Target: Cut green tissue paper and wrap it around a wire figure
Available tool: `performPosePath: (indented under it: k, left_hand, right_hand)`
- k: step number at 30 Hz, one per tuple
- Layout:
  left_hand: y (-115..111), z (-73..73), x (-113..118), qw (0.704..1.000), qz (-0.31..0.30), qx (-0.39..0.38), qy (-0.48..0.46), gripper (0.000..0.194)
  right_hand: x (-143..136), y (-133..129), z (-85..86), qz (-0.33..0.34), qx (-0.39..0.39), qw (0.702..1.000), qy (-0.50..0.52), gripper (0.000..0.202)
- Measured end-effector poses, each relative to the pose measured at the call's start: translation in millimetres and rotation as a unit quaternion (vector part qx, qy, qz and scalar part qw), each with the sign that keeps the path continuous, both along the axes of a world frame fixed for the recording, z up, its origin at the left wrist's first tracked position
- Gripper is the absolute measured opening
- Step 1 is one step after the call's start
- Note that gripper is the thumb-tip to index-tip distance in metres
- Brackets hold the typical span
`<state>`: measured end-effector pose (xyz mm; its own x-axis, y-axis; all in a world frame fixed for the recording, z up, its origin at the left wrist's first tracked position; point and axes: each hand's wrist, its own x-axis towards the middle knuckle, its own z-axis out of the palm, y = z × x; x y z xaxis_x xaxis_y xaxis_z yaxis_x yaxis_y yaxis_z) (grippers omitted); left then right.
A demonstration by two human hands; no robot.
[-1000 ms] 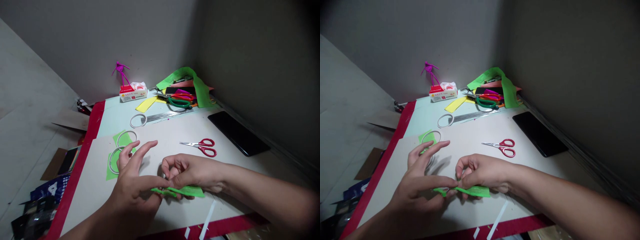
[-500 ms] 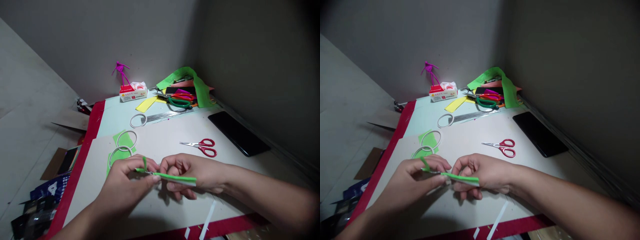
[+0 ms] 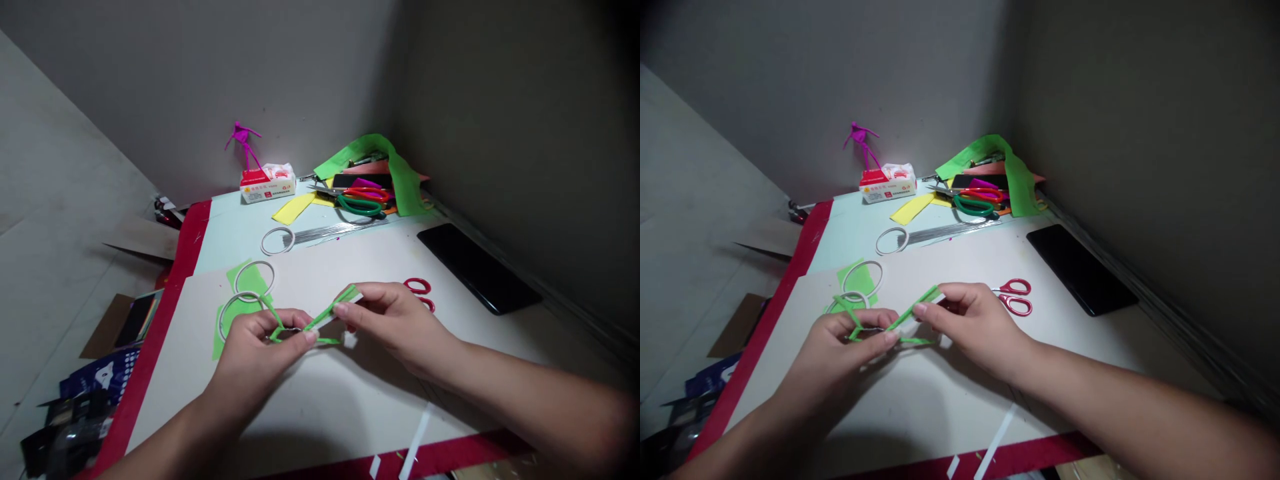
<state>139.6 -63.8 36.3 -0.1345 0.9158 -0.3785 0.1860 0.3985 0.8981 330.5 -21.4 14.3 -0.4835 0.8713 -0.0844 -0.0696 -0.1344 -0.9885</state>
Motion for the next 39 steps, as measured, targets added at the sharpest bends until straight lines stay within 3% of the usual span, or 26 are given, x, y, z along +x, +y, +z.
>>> performPosePath:
  k: [4,8,12,16,20,28,30,32,34,36,37,39]
  left_hand:
    - [-1,-1.0,3,1.000,-0.021,-0.003,0.009,0.017]
    - [-2,-3.1,8,0.993,-0.040,0.085,0.074,0.003]
    - [-4,-4.1,14,0.973,-0.062,0.182,0.127,0.006]
    - [-7,-5.8,13,0.966,-0.081,0.204,0.133,0.004]
    - [-7,-8.2,10,0.973,-0.103,0.180,0.099,0.008]
    - [-2,-10.0,6,0.989,-0.146,0.015,-0.008,0.018]
    - [0,-12.5,1,0.988,-0.142,-0.001,-0.058,0.022]
    - [1,-15.0,-3,0.987,-0.122,-0.006,-0.103,0.021]
    - [2,-16.4,-4,0.983,-0.112,-0.006,-0.142,0.020]
    - [4,-16.5,-3,0.977,-0.114,-0.009,-0.178,0.020]
    - [4,-16.2,-3,0.974,-0.116,-0.012,-0.195,0.019]
    - [4,-15.4,-2,0.967,-0.113,-0.021,-0.228,0.018]
  right_hand:
    - [-1,0,-0.6,-0.013,-0.025,1.000,0.011,0.025]
    - [-2,0,0.4,0.006,-0.049,0.998,0.031,0.024]
    - [-1,-1,0.2,-0.008,-0.042,0.999,0.022,0.025]
    - [1,0,-0.1,-0.011,-0.048,0.999,0.004,0.026]
    - [1,4,1.9,-0.015,-0.042,0.999,-0.009,0.024]
    - [0,5,-1.7,0.013,-0.047,0.998,-0.033,0.026]
    - [0,5,-3.7,-0.034,0.018,0.998,-0.041,0.022]
    - [1,5,-3.6,-0.110,0.177,0.976,-0.068,0.023]
    - [4,2,-1.5,-0.152,0.377,0.906,-0.113,0.021]
    - [6,-2,1.1,-0.136,0.520,0.829,-0.156,0.016]
    - [6,-4,1.8,-0.115,0.556,0.805,-0.173,0.014]
    - [6,-7,1.9,-0.071,0.580,0.788,-0.195,0.015]
